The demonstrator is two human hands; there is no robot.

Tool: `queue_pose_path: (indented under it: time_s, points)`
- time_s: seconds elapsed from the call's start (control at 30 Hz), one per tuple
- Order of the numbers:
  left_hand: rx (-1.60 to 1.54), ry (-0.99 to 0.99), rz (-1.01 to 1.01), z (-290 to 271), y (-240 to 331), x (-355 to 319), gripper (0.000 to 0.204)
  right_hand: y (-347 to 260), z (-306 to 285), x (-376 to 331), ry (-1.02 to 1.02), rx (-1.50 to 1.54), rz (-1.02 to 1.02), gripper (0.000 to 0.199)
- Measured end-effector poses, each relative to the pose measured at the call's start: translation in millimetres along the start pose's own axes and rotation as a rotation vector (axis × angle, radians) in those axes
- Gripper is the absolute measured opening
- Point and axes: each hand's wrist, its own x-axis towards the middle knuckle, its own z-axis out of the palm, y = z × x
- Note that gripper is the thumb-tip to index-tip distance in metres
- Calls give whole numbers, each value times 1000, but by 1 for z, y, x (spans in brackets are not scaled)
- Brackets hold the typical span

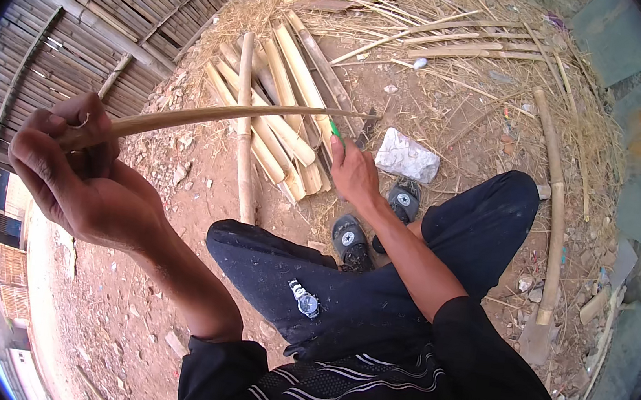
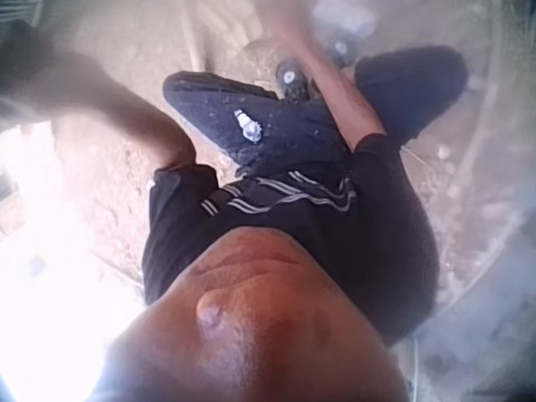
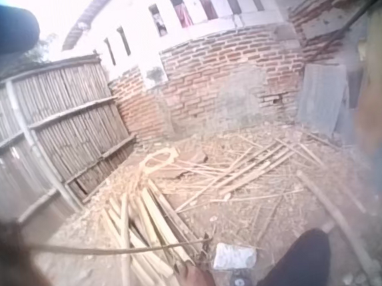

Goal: The person sits on the ground and uses a green utility knife to sharpen the end of a long, thin bamboo stick. They hold the stick with their left hand and scrape the knife along the surface to create a pointed tip, rotating the stick periodically to ensure an even shape.

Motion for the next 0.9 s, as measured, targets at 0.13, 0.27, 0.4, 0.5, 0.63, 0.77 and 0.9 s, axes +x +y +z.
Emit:
queue_pose_path:
  time_s: [0.13, 0.27, 0.4, 0.5, 0.63, 0.77, 0.9]
  points:
    - [157, 177, -34, 1, -9, 6, 32, -61, -21, -9, -106, 86, -58, 52]
    - [29, -43, -49, -24, -8, 1, 32, -18, -8, -14, -73, 13, 55, 56]
    - [128, 234, -70, 8, -5, 2, 33, -31, -13, 0, -180, 49, 107, 55]
    - [40, 72, 13, 0, -7, 4, 31, -43, -14, -10, -81, 7, 31, 56]
    - [-42, -55, 26, -7, 5, -8, 31, 21, 3, -1, -18, -129, 130, 61]
    - [21, 97, -45, 4, -6, 2, 30, 14, 8, 19, -65, 47, 205, 62]
    - [49, 103, -35, 11, 0, -1, 30, -27, -15, 2, -195, 146, 216, 68]
